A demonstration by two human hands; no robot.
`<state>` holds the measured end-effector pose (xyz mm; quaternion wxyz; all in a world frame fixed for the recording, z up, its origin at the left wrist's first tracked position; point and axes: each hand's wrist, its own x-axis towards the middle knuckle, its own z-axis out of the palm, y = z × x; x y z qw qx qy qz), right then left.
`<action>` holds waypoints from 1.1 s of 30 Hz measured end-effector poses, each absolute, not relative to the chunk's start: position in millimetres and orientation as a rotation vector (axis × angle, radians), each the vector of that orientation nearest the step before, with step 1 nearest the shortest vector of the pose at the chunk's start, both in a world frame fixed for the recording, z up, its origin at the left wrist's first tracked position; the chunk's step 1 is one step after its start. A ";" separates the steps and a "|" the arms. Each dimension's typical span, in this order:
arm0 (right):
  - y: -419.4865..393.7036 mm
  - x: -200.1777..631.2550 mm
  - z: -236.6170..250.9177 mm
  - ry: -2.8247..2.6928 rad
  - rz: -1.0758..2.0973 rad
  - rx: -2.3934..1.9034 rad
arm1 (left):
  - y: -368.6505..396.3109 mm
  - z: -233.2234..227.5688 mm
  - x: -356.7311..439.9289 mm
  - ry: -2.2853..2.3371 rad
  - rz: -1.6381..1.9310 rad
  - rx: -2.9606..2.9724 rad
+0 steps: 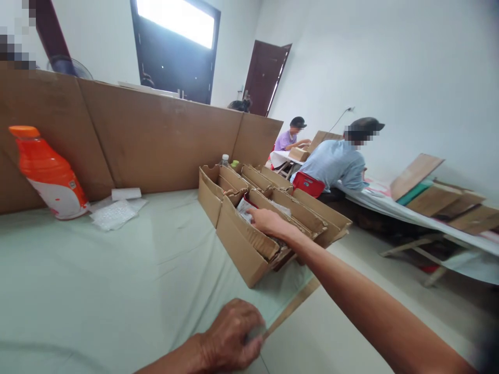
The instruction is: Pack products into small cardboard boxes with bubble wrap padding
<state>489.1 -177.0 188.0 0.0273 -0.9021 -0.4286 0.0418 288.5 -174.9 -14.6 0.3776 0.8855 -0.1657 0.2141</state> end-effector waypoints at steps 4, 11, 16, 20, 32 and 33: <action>-178.3 496.9 191.9 -1.267 0.048 -2.774 | -136.6 11.3 292.6 0.003 0.948 2.003; -235.5 442.8 241.0 -1.261 0.090 -1.808 | -99.9 102.6 277.0 0.208 0.996 1.486; -232.0 450.1 249.4 -1.464 0.198 -1.840 | -108.7 131.6 263.9 0.241 0.547 1.060; -230.0 529.9 241.3 -1.105 -0.108 -2.428 | -99.9 119.4 256.1 0.424 0.548 1.001; -270.1 544.0 255.3 -0.946 -0.655 -2.438 | -105.5 141.5 273.7 0.419 0.716 1.052; -272.5 527.2 261.2 -1.011 -0.682 -2.288 | -108.2 146.9 276.9 0.381 0.760 1.066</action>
